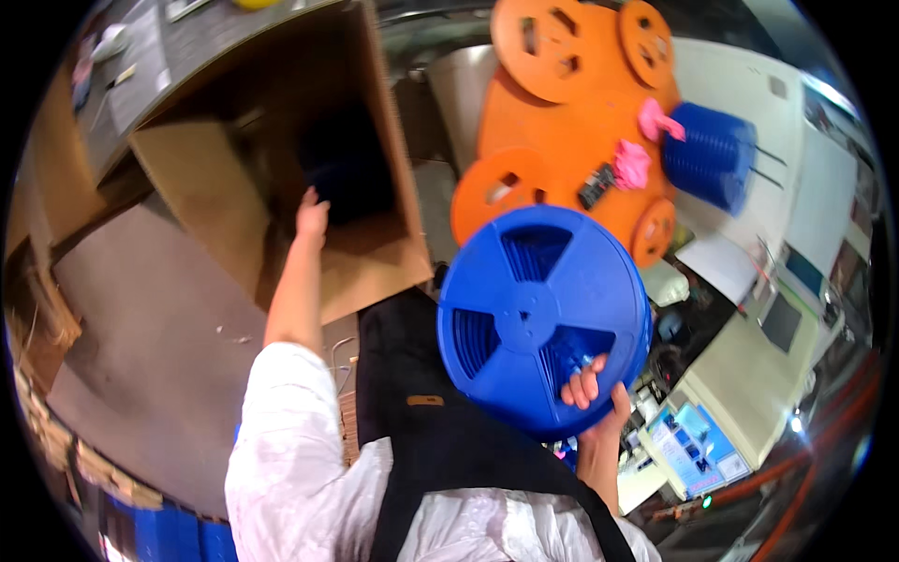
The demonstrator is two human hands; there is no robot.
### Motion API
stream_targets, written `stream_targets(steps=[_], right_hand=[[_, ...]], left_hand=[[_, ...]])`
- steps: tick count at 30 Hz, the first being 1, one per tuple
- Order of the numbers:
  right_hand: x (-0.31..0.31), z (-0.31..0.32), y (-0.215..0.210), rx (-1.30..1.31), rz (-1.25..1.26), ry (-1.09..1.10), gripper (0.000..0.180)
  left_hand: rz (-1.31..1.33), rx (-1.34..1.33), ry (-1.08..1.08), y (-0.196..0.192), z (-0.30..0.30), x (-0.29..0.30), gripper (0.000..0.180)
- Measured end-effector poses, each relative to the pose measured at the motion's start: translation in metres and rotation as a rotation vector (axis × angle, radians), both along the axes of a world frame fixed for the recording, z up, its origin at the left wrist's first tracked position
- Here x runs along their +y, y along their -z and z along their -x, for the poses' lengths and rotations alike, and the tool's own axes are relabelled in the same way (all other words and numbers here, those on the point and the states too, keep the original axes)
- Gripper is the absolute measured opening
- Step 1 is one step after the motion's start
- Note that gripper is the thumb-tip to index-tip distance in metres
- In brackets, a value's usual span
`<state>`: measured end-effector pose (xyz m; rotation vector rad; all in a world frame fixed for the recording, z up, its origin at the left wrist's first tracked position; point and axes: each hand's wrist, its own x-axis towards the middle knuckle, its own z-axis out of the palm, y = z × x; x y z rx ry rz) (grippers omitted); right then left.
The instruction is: The person picks up blue plastic spools from a table and stacks them into a pile. They then move to a different area to pick up more spools from the floor and place them into a large yellow bag. The person continues to handle and stack the spools, occasionally inspecting them by hand.
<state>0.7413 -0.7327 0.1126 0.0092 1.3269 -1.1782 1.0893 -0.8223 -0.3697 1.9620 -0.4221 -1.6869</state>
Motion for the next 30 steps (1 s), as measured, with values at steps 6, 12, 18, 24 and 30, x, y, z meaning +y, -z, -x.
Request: stream_targets(steps=[6, 12, 18, 24, 30], right_hand=[[0.003, 0.022, -0.029, -0.239, 0.309, 0.102, 0.036], [0.007, 0.047, -0.034, -0.482, 0.622, 0.13, 0.036], [-0.01, 0.079, -0.035, -0.609, 0.797, 0.097, 0.035], [-0.018, 0.111, -0.031, -0.618, 0.837, 0.089, 0.039], [-0.019, 0.126, -0.029, -0.454, 0.717, 0.111, 0.057]], left_hand=[[0.39, -0.07, 0.307, -0.148, 0.033, 0.008, 0.064], [1.515, -0.418, 1.138, -0.355, 0.079, -0.024, 0.062], [1.66, -0.466, 1.529, -0.44, 0.116, -0.032, 0.045], [1.621, -0.504, 1.549, -0.468, 0.138, -0.024, 0.039], [1.506, -0.43, 1.426, -0.455, 0.152, -0.003, 0.031]])
